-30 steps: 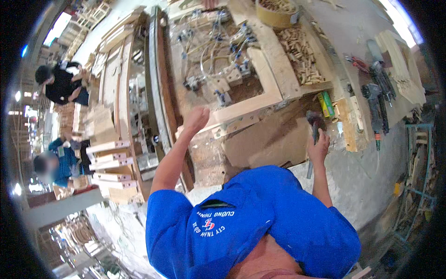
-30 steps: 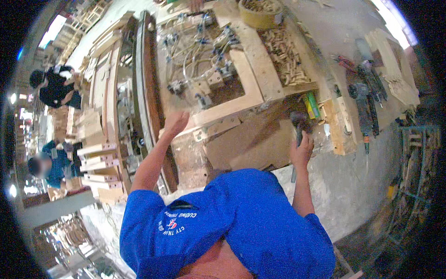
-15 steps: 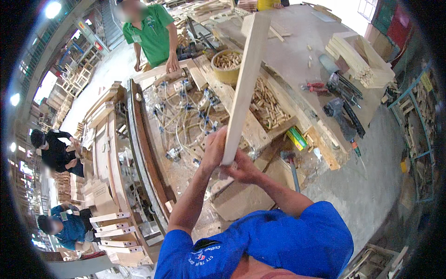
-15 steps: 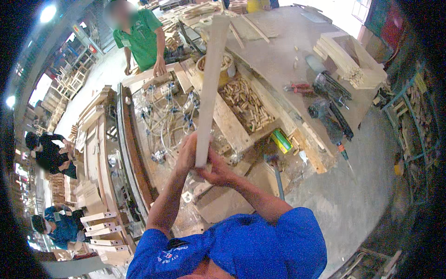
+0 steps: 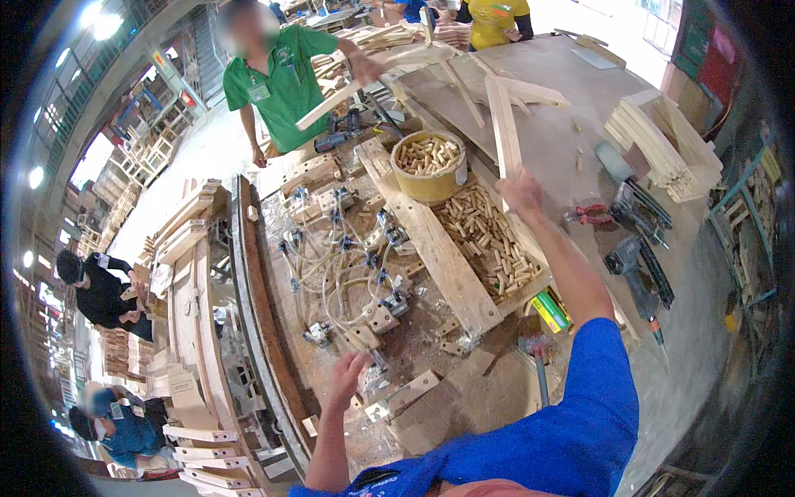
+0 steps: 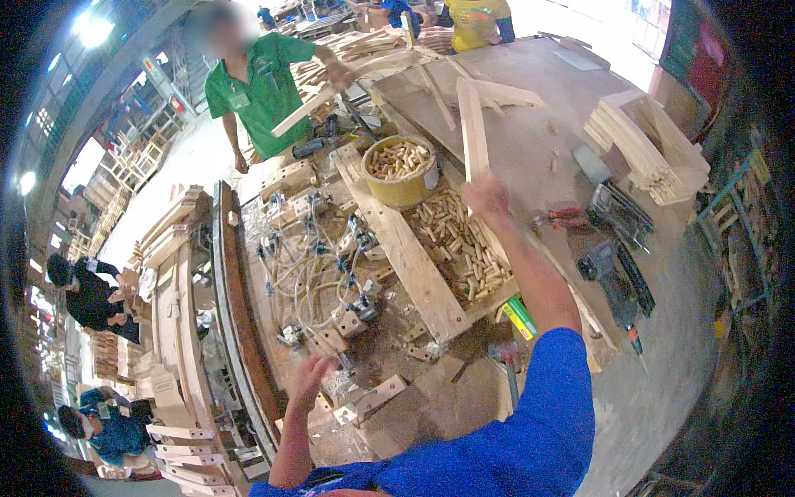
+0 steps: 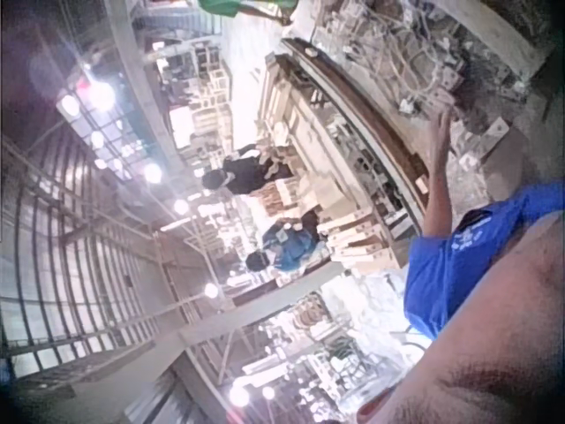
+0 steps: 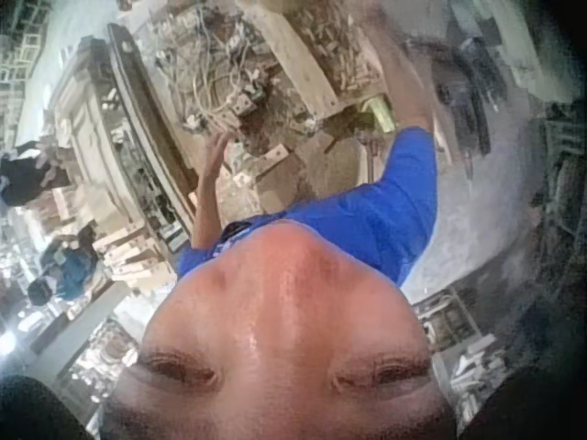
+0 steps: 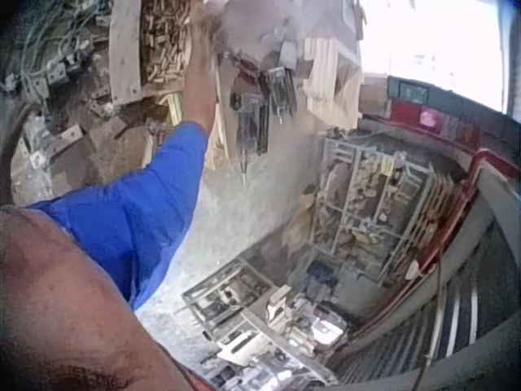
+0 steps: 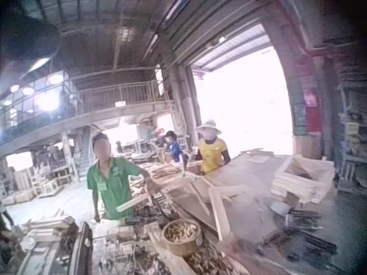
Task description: The person assembles wooden chair frames by aligning parts on a jig, tapping them with a hammer, and securing them with a pneumatic nail gun. The process is repeated for multiple frames in a workshop setting.
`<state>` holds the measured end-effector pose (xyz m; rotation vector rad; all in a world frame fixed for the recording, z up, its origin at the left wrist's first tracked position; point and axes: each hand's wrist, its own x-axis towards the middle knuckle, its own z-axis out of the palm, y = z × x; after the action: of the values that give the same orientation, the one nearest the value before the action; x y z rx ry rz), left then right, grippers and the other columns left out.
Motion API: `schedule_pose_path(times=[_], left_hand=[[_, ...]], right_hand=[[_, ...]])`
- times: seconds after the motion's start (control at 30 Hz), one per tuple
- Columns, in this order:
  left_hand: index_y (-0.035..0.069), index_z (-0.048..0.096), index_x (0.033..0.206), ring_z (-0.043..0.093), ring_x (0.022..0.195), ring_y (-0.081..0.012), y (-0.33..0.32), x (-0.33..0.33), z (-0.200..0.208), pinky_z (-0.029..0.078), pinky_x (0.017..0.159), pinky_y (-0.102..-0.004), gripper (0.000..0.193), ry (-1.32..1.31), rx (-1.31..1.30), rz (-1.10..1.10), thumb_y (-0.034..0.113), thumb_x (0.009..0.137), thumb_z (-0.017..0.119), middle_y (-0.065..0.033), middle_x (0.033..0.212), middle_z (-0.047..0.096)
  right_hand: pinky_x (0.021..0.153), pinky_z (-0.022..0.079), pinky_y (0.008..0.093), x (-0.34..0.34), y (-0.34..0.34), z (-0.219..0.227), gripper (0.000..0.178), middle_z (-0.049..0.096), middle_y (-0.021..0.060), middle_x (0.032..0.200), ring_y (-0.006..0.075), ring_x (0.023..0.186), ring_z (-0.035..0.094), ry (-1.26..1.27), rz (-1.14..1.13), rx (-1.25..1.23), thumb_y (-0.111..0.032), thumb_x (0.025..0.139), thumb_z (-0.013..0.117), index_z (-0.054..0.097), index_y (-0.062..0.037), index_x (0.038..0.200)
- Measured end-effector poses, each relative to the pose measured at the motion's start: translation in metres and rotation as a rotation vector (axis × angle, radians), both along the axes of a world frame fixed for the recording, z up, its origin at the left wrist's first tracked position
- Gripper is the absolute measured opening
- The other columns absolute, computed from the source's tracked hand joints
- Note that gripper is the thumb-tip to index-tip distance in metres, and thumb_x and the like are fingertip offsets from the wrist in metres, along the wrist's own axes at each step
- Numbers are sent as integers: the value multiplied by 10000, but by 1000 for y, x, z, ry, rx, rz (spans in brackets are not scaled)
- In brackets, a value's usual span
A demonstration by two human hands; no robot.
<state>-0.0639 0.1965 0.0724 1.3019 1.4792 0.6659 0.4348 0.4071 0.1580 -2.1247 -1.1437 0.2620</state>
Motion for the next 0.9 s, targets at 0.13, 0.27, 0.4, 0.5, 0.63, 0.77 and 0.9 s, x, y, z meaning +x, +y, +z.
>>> schedule_pose_path(times=[0.13,0.27,0.4,0.5,0.63,0.77,0.9], left_hand=[[30,723,1127,652,881,-127,-45,-41,-6,496,793,-297,326,-69,-147,289,321,1013,627,-48,971,740],[30,719,1140,670,875,-134,-66,-67,-13,509,795,-296,301,-111,-172,414,290,1021,625,-53,986,752],[20,720,1141,677,882,-136,-84,-79,-34,510,790,-290,304,-118,-184,469,285,1023,629,-64,991,754],[-30,739,1091,688,902,-170,-115,-76,-26,519,833,-313,398,79,-176,493,331,1002,596,-104,981,756],[-5,739,1016,688,889,-275,-114,-68,-17,521,828,-400,464,214,-13,286,407,1003,526,-169,942,734],[40,737,1041,694,864,-334,-150,-66,-8,530,794,-452,380,293,100,366,365,973,554,-194,942,732],[28,724,1089,714,894,-328,-197,-98,27,550,801,-430,323,290,139,430,311,981,613,-193,995,740]], right_hand=[[935,544,486,-12,85,12,666,696,272,1210,401,1129,683,181,67,-268,-413,784,681,642,27,1283],[1019,505,483,-12,148,-1,690,657,290,1294,395,1233,639,75,-136,-173,-490,829,670,648,-3,1317],[1039,492,501,-11,162,-9,722,640,279,1336,399,1237,635,-132,-88,-32,-575,877,651,648,-3,1318],[981,486,572,-39,141,-23,508,708,255,1143,402,1109,675,-404,230,-13,-455,937,632,682,-51,1241],[1016,474,447,-8,41,-48,482,718,183,1212,343,1133,650,43,559,290,-397,1018,616,689,17,1255],[975,499,401,-5,-112,-105,486,680,171,1118,264,1027,642,-8,640,65,-299,1015,655,593,49,1348],[667,509,288,-13,-239,-128,363,654,57,1007,138,837,585,236,770,-130,-299,1028,639,634,7,1222]])
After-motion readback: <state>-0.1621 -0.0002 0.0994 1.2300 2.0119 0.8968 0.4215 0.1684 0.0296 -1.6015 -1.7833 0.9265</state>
